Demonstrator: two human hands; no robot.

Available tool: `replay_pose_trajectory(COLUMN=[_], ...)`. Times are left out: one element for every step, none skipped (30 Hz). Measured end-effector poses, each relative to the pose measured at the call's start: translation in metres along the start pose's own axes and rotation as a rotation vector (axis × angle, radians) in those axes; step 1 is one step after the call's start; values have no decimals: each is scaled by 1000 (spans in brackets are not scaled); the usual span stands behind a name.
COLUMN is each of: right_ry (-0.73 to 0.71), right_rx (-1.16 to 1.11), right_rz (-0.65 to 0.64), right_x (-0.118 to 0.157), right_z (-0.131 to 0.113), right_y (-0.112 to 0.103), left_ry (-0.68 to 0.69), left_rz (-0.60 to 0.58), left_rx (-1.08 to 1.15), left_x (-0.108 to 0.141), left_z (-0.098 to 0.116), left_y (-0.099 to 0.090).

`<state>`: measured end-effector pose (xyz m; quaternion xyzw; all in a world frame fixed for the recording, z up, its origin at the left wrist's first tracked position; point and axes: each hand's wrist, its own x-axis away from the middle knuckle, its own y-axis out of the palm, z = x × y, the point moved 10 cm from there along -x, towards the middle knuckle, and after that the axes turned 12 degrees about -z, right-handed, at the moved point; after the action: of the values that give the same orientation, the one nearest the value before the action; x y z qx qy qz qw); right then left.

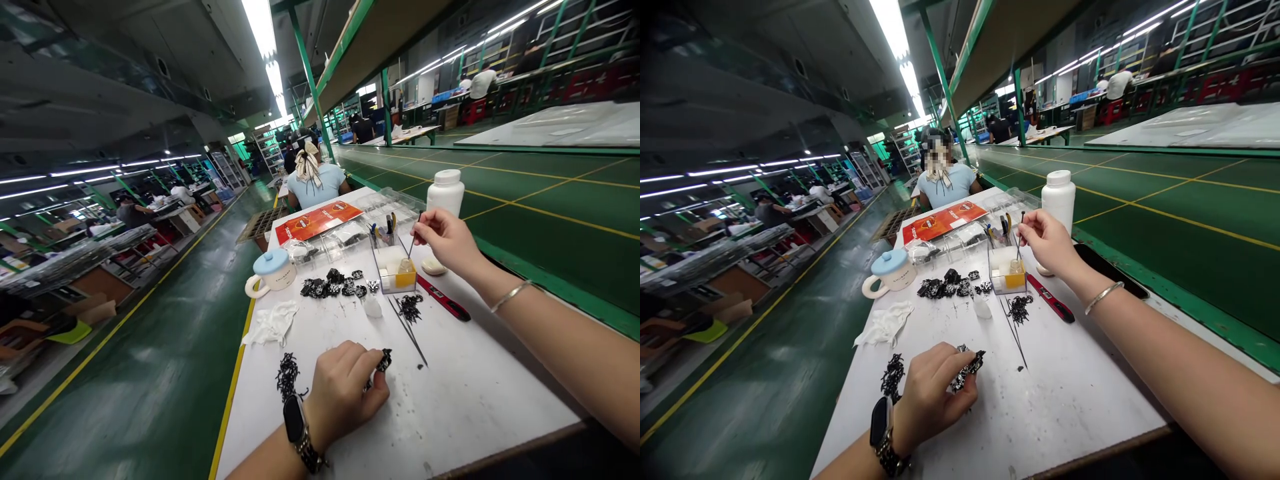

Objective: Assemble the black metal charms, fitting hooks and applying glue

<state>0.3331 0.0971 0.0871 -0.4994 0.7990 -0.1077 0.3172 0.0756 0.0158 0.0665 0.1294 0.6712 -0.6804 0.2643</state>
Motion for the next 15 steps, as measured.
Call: replay_pose_trajectory(right_ry=[-2,-4,-6,-9,-11,-10,-6,-1,3,3,-13,-43,-106,-228,-371], right_rx=[-5,-4,3,18,41,72,109,148,187,223,231,225,179,4,-219], right_rz=[-2,-4,-9,-19,-34,-49,-62,-70,-75,-83,-116,-182,-313,-539,-785], right_x=[1,2,2,1,1,1,1,3,6,11,17,26,38,56,82], right_z=[1,2,3,5,6,7,6,2,-5,-17,-35,-57,-84,-119,-157], right_y=[2,3,4,6,8,10,10,10,8,6,6,10,20,38,54], left_ry=[-1,-2,-3,-5,-5,-4,-4,-3,-3,-5,-9,-16,-25,-41,-61], left_rz=[2,3,5,6,6,5,3,0,-3,-7,-12,-16,-21,-26,-29], left_rx=[-1,-2,-2,-3,-3,-3,-3,-3,-4,-5,-6,-7,-7,-7,-6], left_x=[0,0,0,1,1,1,0,0,0,0,0,-1,-1,-1,0], left_z=[0,0,0,-1,-1,0,0,0,0,0,0,-2,-3,-5,-8], left_y=[0,0,0,0,-1,-1,-1,-1,-2,-2,-2,-1,-1,0,1])
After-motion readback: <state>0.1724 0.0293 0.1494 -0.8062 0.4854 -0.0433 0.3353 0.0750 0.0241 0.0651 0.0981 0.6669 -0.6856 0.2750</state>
